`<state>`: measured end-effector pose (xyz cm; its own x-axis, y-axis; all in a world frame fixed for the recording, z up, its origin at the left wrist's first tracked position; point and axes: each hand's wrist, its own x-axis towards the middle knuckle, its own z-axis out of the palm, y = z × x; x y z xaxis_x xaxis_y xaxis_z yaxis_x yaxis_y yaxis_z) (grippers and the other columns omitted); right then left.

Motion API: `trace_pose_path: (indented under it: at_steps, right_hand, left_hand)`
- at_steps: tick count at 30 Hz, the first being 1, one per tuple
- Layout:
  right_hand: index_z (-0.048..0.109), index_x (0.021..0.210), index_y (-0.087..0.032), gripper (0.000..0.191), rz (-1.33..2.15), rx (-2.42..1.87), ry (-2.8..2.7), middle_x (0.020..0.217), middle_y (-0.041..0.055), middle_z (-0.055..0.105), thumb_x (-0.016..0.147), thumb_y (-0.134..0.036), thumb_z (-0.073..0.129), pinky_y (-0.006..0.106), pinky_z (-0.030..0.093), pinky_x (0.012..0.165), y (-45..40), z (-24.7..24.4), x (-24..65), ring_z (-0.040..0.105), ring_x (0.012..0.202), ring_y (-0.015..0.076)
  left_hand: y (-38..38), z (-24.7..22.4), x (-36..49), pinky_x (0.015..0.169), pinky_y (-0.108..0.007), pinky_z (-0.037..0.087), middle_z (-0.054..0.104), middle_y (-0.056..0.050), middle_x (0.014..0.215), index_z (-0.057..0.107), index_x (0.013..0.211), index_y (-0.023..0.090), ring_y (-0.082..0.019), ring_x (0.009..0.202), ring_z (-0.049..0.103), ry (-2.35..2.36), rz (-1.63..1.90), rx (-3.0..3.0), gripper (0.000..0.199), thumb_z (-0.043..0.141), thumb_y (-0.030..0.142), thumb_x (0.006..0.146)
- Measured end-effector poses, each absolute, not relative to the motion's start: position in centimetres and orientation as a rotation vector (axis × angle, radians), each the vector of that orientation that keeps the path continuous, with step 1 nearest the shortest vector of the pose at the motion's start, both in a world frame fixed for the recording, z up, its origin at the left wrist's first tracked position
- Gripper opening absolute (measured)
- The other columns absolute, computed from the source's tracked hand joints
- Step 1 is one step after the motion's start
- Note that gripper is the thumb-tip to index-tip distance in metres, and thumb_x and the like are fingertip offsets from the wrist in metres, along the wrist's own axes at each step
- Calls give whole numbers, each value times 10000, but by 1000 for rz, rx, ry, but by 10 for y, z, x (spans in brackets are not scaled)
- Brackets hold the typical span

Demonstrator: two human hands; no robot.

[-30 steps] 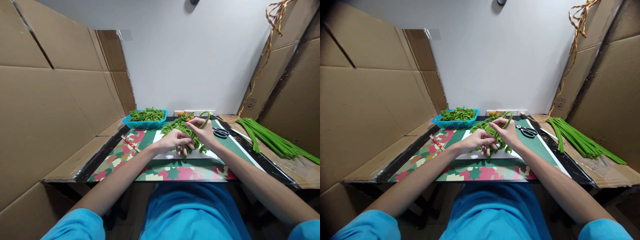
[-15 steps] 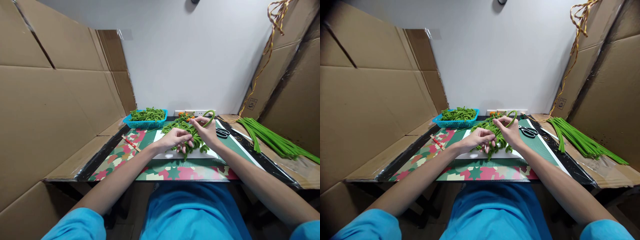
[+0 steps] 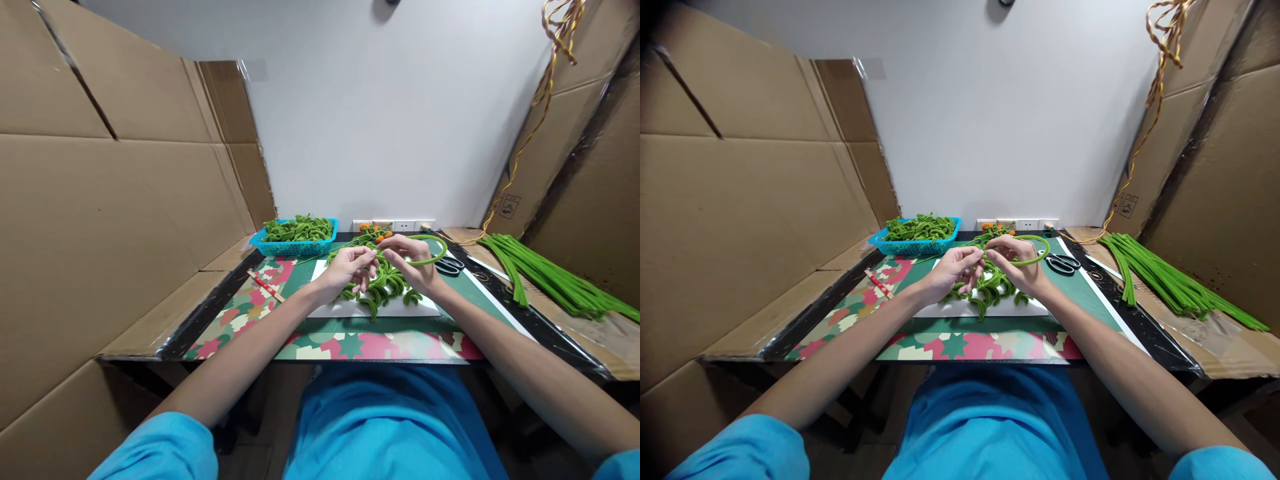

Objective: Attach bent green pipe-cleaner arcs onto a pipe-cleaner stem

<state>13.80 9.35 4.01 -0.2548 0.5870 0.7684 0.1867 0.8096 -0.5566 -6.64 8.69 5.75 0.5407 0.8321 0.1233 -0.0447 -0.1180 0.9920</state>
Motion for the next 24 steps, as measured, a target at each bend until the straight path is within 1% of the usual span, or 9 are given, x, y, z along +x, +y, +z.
trace_pose_path:
  at_steps: [3,7,10,12,16,17,22,24]
  right_hand:
    - [726,1110,-209,333,338,-569,-1867,791,29,650,986,-510,653,280,449,560,97,36,141,587,660,161]
    - [683,1206,-218,371,208,-597,-1938,803,23,648,963,-499,695,280,463,558,101,31,143,563,633,154]
    - [674,1214,-218,362,180,-622,-1961,864,50,690,981,-494,669,288,489,573,103,28,144,601,657,167]
    - [670,1222,-221,368,162,-630,-1958,872,52,690,981,-498,667,296,499,594,102,27,144,614,680,176]
    - [662,1236,-224,471,120,-651,-1924,839,23,654,909,-551,749,296,461,569,99,29,144,545,611,151]
    - [662,1231,-223,471,122,-647,-1917,848,25,655,911,-558,744,296,454,566,98,30,144,543,611,150]
    - [671,1202,-217,360,234,-582,-1933,955,69,719,1041,-517,554,312,486,630,98,34,143,631,720,182]
    - [683,1189,-217,355,295,-583,-1900,990,76,736,1047,-512,545,306,489,613,98,35,141,648,733,185]
  left_hand:
    - [87,59,-66,335,-176,358,632,36,659,616,883,152,-70,390,558,727,938,1471,477,772,602,853]
    - [90,58,-67,317,-180,308,625,39,655,613,843,158,-65,376,544,745,1009,1446,451,789,574,840]
    - [92,57,-68,313,-183,289,610,44,645,617,828,160,-61,367,531,763,1051,1442,438,788,563,843]
    - [93,57,-69,311,-183,285,608,46,651,620,829,161,-57,366,526,774,1075,1449,432,789,559,844]
    - [91,57,-67,309,-182,283,617,46,674,607,822,163,-54,372,528,777,1076,1459,441,805,557,827]
    - [90,58,-67,312,-181,284,616,47,672,604,822,163,-54,374,528,780,1062,1459,447,808,562,822]
    - [89,59,-67,322,-180,291,596,51,634,601,813,162,-49,370,501,782,1002,1475,462,799,580,823]
    - [89,60,-68,321,-181,290,591,53,630,601,809,163,-47,367,494,781,996,1467,462,800,580,820]
